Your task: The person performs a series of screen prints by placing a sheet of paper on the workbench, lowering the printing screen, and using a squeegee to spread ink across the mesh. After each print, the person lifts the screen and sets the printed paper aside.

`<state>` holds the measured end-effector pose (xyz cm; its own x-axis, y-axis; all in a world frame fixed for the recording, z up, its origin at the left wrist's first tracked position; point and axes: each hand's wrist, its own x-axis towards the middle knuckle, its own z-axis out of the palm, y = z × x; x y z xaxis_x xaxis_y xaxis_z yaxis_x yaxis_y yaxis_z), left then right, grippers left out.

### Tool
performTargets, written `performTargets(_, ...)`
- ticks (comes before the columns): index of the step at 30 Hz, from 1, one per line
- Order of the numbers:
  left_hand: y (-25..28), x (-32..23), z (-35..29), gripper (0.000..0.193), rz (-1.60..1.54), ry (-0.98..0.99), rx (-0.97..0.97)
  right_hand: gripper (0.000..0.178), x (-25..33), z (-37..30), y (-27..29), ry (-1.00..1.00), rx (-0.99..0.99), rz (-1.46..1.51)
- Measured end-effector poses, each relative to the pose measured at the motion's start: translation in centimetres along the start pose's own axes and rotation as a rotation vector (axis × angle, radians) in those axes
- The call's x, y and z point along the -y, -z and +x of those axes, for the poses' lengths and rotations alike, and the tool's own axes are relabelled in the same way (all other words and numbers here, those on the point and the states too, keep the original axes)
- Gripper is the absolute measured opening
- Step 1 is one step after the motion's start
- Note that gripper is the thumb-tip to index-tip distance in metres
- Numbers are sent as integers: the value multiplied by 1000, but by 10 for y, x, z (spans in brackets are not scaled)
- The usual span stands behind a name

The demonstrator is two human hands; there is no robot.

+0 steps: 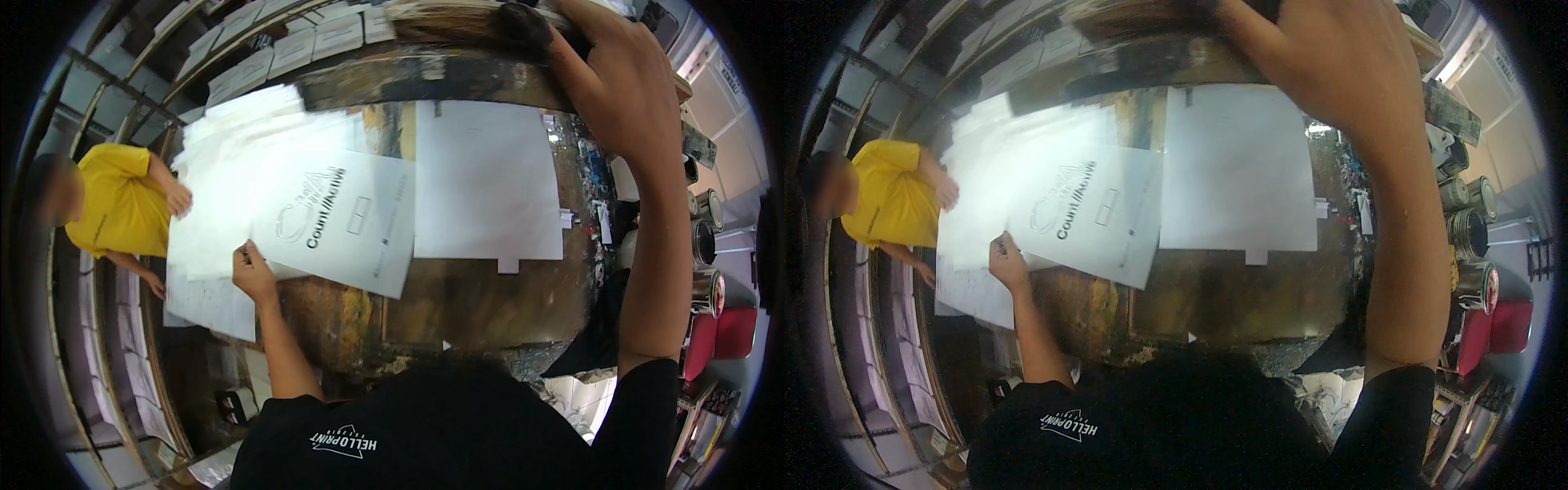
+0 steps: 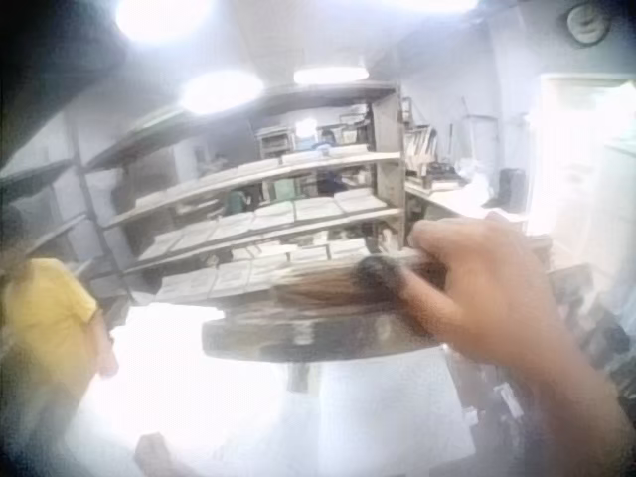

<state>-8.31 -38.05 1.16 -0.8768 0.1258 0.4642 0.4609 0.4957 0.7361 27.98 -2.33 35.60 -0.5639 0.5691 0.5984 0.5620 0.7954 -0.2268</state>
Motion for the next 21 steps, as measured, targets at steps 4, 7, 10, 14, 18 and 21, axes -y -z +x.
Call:
performTargets(4, 56, 35, 37, 27, 309, -14, -172, 44, -25, -18, -8, 191, -120, -96)
performTargets(7, 68, 4, 43, 43, 613, -14, -259, 48, -42, -27, -18, 249, -112, -144)
performTargets(10, 43, -51, -4, 58, 290, -446, 98, 46, -43, -32, -20, 337, -185, -279)
performTargets(14, -17, -112, -102, 115, 493, -906, 789, 47, -29, -24, -7, 251, -63, -161)
performTargets(18, -65, -167, -146, 128, 347, -894, 964, 63, -23, -4, 3, 116, 87, -154)
performTargets(21, -102, -220, -180, 130, 174, -911, 1080, 66, -20, 1, 1, 101, 152, -220)
